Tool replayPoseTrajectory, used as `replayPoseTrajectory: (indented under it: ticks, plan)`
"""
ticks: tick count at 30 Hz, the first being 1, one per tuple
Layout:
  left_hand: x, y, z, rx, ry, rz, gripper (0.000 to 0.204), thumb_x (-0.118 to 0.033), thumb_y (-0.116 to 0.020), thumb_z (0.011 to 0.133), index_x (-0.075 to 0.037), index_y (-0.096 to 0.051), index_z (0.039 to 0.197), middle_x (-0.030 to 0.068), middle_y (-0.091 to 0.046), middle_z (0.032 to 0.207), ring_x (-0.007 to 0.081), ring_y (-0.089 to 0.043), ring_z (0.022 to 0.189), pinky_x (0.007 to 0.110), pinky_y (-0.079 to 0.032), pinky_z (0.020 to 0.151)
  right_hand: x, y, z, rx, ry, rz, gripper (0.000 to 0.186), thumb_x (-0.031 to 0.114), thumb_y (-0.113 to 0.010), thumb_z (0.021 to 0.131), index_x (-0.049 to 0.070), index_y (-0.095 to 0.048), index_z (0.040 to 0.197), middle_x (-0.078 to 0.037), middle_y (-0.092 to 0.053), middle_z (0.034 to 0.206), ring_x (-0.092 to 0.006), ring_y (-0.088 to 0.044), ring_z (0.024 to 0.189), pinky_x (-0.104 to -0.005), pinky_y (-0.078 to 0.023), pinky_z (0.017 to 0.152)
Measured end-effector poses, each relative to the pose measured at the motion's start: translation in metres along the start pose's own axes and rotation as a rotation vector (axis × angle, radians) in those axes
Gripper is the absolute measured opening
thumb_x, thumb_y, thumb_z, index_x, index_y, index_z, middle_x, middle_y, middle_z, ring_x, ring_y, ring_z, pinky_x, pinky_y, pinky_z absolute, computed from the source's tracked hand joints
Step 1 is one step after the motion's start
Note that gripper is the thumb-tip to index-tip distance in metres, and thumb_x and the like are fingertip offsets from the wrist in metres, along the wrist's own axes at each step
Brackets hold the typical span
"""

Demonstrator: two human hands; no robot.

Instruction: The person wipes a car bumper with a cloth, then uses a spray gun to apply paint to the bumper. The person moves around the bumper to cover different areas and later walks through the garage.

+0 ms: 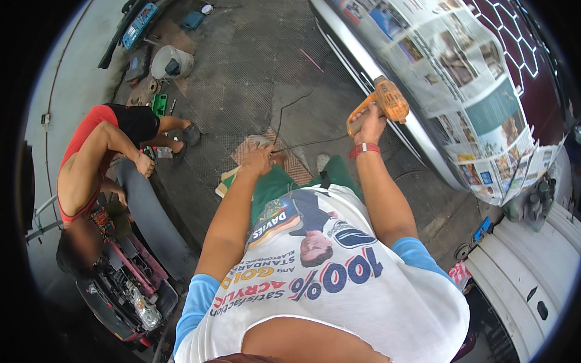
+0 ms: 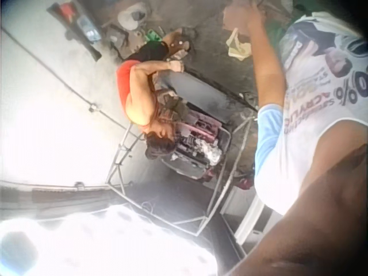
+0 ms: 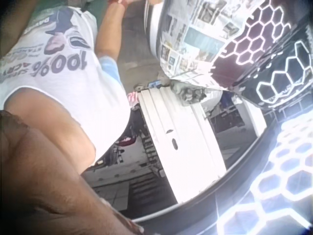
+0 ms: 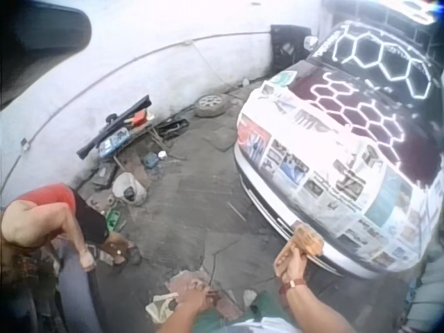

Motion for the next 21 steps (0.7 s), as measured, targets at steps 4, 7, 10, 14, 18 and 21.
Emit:
replayPoseTrajectory:
  ticks: [4, 7, 10, 14, 18, 21]
  plan:
    - [0.079, 0.036, 0.045, 0.015, -0.039, 0.002, 0.053, -0.037, -0.063, 0.102, -0.025, -0.051, 0.153, 0.0037, -0.045, 0.165, 0.0323, -0.032, 0.157, 0.060, -0.020, 0.129, -0.026, -0.064, 0.009, 0.004, -0.044, 0.060, 0.033, 0.013, -0.064, 0.098, 0.008, -0.041, 0.122, -0.006, -0.054, 0.080, -0.0186, -0.057, 0.062, -0.0364, -0.052, 0.053]
    - [0.135, 0.071, 0.082, 0.039, -0.090, 0.011, 0.058, -0.040, -0.065, 0.102, -0.024, -0.049, 0.155, 0.0035, -0.041, 0.168, 0.0348, -0.029, 0.159, 0.059, -0.020, 0.130, -0.047, -0.105, 0.001, -0.037, -0.040, 0.065, 0.030, 0.014, -0.065, 0.098, 0.006, -0.045, 0.118, -0.006, -0.054, 0.080, -0.0182, -0.057, 0.063, -0.0364, -0.052, 0.053]
    - [0.180, 0.119, 0.100, 0.041, -0.128, 0.013, 0.054, -0.039, -0.065, 0.102, -0.026, -0.051, 0.153, 0.0023, -0.040, 0.169, 0.0341, -0.029, 0.159, 0.060, -0.021, 0.130, -0.058, -0.149, -0.011, -0.067, -0.042, 0.081, 0.021, 0.019, -0.064, 0.100, 0.005, -0.051, 0.109, -0.005, -0.054, 0.080, -0.0176, -0.056, 0.063, -0.0356, -0.051, 0.054]
    - [0.255, 0.165, 0.134, 0.017, -0.171, 0.042, 0.049, -0.038, -0.065, 0.103, -0.028, -0.053, 0.149, 0.0017, -0.038, 0.170, 0.0336, -0.029, 0.159, 0.060, -0.021, 0.129, -0.077, -0.215, -0.009, -0.113, -0.085, 0.155, 0.018, 0.022, -0.060, 0.103, 0.005, -0.053, 0.103, -0.005, -0.053, 0.080, -0.0168, -0.056, 0.067, -0.0345, -0.052, 0.057]
    - [0.324, 0.212, 0.172, 0.055, -0.152, 0.087, 0.046, -0.036, -0.063, 0.104, -0.027, -0.054, 0.148, 0.0013, -0.037, 0.171, 0.0340, -0.029, 0.159, 0.059, -0.021, 0.130, -0.078, -0.288, -0.015, -0.133, -0.112, 0.226, 0.020, 0.024, -0.060, 0.104, 0.005, -0.053, 0.101, -0.004, -0.052, 0.080, -0.0172, -0.054, 0.069, -0.0341, -0.052, 0.061]
    - [0.369, 0.255, 0.201, 0.084, -0.151, 0.101, 0.044, -0.037, -0.062, 0.105, -0.027, -0.054, 0.148, 0.0014, -0.037, 0.171, 0.0346, -0.029, 0.159, 0.059, -0.021, 0.130, -0.073, -0.330, -0.005, -0.185, -0.075, 0.248, 0.021, 0.024, -0.060, 0.104, 0.006, -0.052, 0.099, -0.004, -0.052, 0.082, -0.0179, -0.054, 0.070, -0.0351, -0.052, 0.061]
Point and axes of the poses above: each hand's wrist, its own z-axis towards the middle knuckle, its own y-axis out of the back of the hand, x = y × z, the point moved 9 cm from there along z, towards the middle knuckle
